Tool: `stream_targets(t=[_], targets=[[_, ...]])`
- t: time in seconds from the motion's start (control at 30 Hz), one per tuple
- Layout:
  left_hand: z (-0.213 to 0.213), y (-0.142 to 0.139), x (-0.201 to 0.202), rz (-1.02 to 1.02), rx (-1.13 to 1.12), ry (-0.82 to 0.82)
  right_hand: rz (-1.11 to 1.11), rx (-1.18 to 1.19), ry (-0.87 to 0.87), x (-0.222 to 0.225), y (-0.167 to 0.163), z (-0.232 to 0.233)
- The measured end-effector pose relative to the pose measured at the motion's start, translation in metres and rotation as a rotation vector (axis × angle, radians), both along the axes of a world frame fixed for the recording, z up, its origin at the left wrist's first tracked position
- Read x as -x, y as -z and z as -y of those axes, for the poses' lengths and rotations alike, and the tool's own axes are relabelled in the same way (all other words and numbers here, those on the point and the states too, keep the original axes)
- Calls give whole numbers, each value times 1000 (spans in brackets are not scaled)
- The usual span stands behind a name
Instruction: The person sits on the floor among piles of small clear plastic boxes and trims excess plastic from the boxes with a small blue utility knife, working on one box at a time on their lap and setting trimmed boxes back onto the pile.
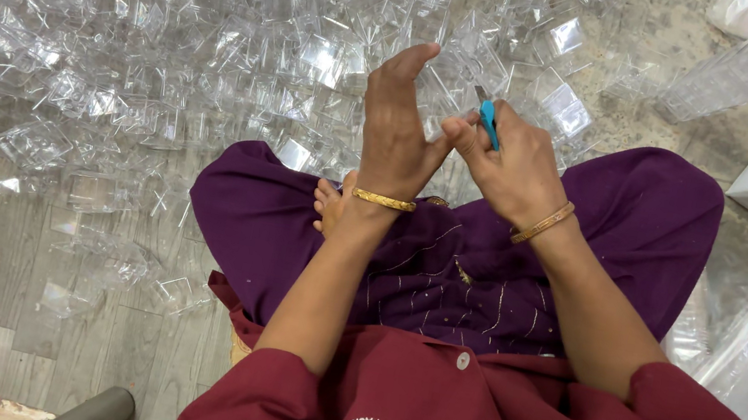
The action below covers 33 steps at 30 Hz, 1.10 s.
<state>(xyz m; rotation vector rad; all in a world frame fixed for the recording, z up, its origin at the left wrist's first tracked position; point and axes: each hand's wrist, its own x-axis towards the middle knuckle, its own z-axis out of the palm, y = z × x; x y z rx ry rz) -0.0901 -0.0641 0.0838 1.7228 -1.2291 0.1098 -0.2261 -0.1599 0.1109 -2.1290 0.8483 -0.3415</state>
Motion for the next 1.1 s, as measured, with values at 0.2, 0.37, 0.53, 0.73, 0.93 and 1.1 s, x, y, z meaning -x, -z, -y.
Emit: stream_targets(t=[0.2,0.37,0.53,0.73,0.93,1.1], targets=[[3,0,2,18,5,-13,3,-32,29,2,0,1],[2,0,3,34,-30,-27,15,-23,23,-1,8,-3],[3,5,5,30,2,-38,50,16,14,-2,15,-7],[5,9,5,44,-4,-82,52,-66,60,-6,13,-14],[5,11,7,29,36,-75,53,-12,21,-9,11,-3],[4,14,6,36,33,-99,70,27,10,-11,20,-3]])
